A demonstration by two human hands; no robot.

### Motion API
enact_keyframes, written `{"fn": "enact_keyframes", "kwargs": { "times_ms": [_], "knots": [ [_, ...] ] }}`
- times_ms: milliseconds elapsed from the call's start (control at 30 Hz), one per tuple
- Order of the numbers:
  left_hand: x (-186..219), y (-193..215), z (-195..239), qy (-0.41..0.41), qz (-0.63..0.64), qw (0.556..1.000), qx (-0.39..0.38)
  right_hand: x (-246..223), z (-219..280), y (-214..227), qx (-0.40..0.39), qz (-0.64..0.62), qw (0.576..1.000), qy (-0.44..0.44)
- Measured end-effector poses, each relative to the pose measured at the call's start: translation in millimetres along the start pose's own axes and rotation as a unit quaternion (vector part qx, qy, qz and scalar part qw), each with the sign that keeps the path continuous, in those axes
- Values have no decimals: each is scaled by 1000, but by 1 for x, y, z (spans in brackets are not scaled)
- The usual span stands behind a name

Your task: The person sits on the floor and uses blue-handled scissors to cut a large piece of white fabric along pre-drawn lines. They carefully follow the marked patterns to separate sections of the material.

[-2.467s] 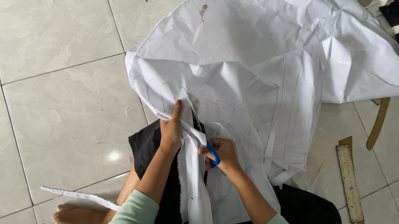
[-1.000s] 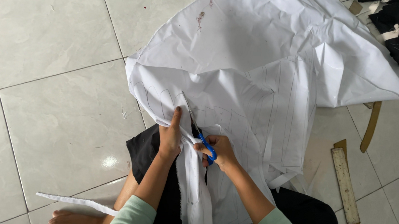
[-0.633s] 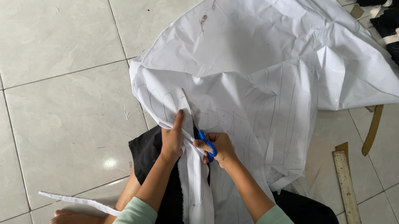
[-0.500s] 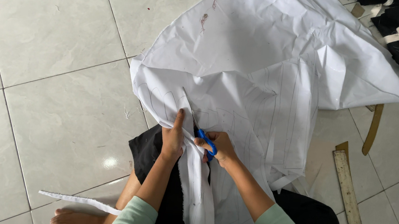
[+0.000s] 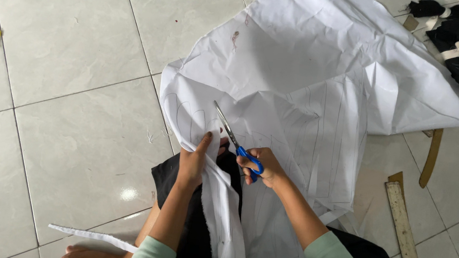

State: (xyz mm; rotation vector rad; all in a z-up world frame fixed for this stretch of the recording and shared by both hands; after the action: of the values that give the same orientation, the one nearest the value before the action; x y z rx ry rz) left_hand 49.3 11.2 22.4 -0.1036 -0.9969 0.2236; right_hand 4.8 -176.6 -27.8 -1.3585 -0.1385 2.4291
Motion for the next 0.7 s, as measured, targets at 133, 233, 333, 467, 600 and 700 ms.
{"fn": "enact_keyframes", "kwargs": {
  "times_ms": [133,233,333,467,600,700],
  "knots": [
    [29,20,-2,17,-25,997,-71,-27,-12,9,-138,49,989,-30],
    [39,23,4,20,-35,995,-92,-45,-25,13,-196,79,976,-41],
    [40,25,8,29,-30,993,-108,-57,-38,12,-241,95,965,-42],
    [44,20,13,37,-41,988,-146,-61,-45,3,-247,86,965,-23],
    [45,21,11,43,-37,988,-146,-49,-49,6,-230,80,970,-13],
    [42,23,10,52,-34,987,-145,-50,-42,1,-208,76,975,-5]
  ]
}}
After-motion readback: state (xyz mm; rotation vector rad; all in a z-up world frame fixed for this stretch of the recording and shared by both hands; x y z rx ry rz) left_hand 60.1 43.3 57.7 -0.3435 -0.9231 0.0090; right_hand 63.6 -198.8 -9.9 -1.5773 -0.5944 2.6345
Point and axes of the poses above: each hand's wrist, its own z-axis away from the middle knuckle, its own y-axis out of the back of the hand, x = y × z, the point moved 6 cm from there along -z, towards the middle knuckle, and after that the axes turned 9 degrees about -z, right-handed, at the moved point
